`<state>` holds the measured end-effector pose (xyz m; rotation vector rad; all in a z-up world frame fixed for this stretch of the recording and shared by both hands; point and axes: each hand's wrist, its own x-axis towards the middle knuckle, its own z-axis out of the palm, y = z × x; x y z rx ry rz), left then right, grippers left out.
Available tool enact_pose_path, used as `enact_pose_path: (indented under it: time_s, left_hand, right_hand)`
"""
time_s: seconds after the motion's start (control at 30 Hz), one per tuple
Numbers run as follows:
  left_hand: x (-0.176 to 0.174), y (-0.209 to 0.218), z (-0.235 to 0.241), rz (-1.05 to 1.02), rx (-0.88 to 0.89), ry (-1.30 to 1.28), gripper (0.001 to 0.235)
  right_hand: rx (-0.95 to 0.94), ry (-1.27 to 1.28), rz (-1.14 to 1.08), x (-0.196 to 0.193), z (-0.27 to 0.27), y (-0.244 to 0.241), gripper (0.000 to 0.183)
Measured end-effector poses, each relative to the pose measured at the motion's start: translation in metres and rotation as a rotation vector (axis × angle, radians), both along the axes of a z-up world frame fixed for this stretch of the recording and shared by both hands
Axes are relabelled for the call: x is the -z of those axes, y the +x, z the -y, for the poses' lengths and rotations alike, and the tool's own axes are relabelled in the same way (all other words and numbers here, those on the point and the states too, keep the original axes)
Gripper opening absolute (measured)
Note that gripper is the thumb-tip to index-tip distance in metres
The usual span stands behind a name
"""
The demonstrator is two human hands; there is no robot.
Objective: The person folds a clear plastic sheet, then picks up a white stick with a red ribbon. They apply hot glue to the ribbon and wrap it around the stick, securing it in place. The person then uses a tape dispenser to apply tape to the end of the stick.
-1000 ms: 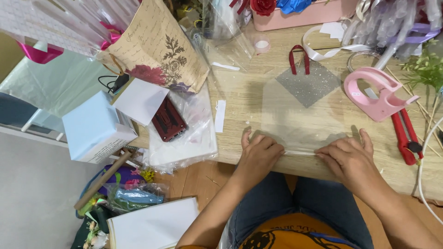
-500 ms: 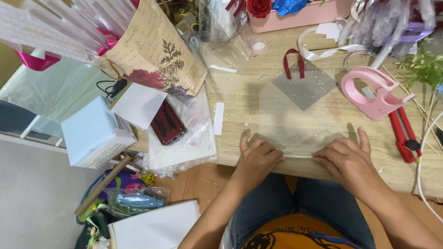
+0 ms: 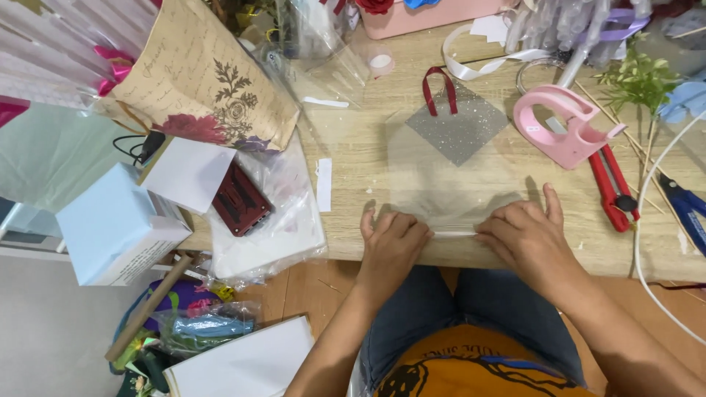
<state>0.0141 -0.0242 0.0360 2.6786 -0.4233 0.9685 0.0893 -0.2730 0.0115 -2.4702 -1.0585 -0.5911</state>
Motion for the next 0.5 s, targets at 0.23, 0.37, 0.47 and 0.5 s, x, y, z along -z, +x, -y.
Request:
enact_pose_path:
  time_s: [0.23,0.37,0.47,0.5]
  left_hand:
    - [0.000,-0.005,0.006,0.013,0.052,0.037,0.011]
    - [0.014,0.003,0.009,-0.007,0.053,-0.050,0.007]
    - [0.016,0.006,0.012,0.030,0.016,-0.084,0.007]
    - [0.014,0.008,0.011,0.038,0.014,-0.074,0.007]
  right_hand:
    - [-0.018,-0.026,0.023,-0.009,-0.003,0.000,0.007]
    - [0.037,-0.001,-0.060,-0.012,-0.009,-0.007,0.024]
    - [0.072,0.030,-0.163,-0.010,-0.013,-0.009,0.018]
    - [0.070,0.045,-0.171,-0.010,-0.015,-0.007,0.014]
